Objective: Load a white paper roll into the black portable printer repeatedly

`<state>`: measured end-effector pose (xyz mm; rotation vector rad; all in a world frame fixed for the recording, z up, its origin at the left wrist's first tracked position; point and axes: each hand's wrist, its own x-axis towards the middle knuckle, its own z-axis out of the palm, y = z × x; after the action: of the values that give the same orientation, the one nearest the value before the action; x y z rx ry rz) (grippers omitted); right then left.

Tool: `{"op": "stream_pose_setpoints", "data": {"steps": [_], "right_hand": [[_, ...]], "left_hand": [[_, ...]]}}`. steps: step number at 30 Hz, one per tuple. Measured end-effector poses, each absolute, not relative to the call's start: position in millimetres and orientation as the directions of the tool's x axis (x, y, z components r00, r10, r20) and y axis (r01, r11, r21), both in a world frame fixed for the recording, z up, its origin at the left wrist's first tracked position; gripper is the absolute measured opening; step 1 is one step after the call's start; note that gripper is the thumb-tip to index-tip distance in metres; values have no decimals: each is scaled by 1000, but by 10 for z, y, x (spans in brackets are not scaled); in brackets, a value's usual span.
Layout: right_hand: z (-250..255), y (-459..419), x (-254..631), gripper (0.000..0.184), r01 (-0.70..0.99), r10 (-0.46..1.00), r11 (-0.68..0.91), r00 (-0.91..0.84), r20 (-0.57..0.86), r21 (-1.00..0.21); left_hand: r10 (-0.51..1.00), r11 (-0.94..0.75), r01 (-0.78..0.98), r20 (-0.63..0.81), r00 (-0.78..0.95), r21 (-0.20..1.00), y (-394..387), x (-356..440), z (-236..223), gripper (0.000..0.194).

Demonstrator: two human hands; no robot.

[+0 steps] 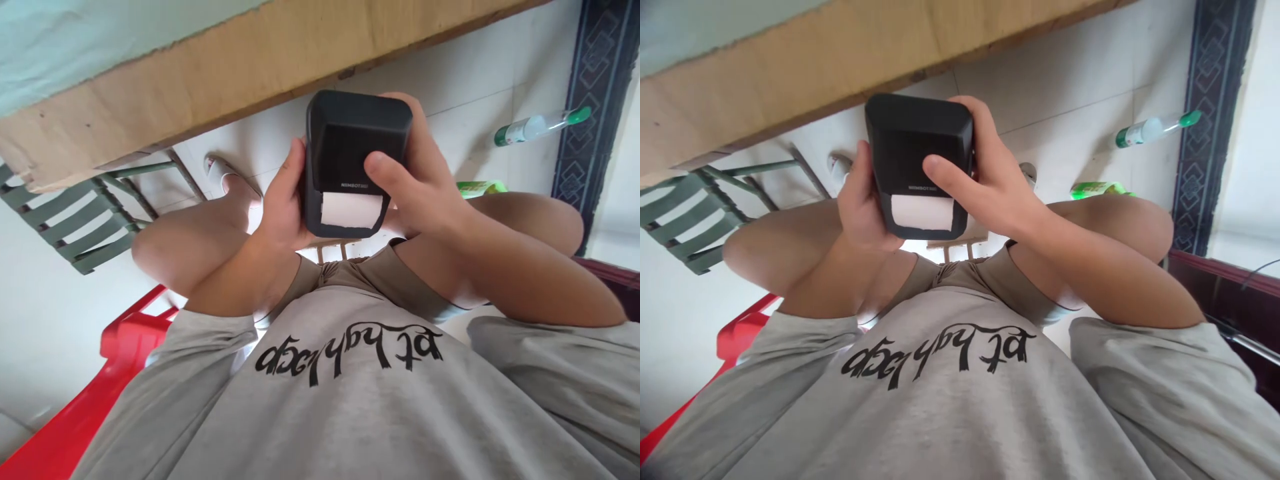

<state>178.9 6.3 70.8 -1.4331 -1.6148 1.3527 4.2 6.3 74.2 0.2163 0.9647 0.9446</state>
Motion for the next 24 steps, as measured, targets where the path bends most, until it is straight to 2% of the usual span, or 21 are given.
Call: {"op": "stream_pose_setpoints", "data": {"steps": [4,7,9,11,14,19,21,24], "right_hand": [[919,148,1895,81,553,962,121,-268,-39,-824],[957,198,1916,71,535,901,327,-424,87,-779],[951,209,1917,70,508,861,390,-497,109,-768],[956,204,1925,71,500,857,383,-506,96,-777],[999,177,1963,69,517,859,384,-504,91,-765],[1121,141,2071,43,623,877,459,-433,209,-633],[1182,137,2120,42,700,920,384,-348,183,-602],[1251,117,2188,49,782,982,184,-123,141,-596]], "left_hand": [[765,601,-582,-605,220,548,81,-21,717,60],[765,586,-574,-623,160,572,78,-57,646,48],[742,618,-559,-646,180,553,78,-58,611,40],[717,652,-535,-666,205,537,81,-46,590,37],[718,663,-519,-654,239,539,80,-24,566,43],[737,672,-518,-551,392,530,-10,7,446,56],[727,686,-484,-537,428,544,-65,24,378,60],[743,667,-452,-475,473,592,-117,57,323,56]]}}
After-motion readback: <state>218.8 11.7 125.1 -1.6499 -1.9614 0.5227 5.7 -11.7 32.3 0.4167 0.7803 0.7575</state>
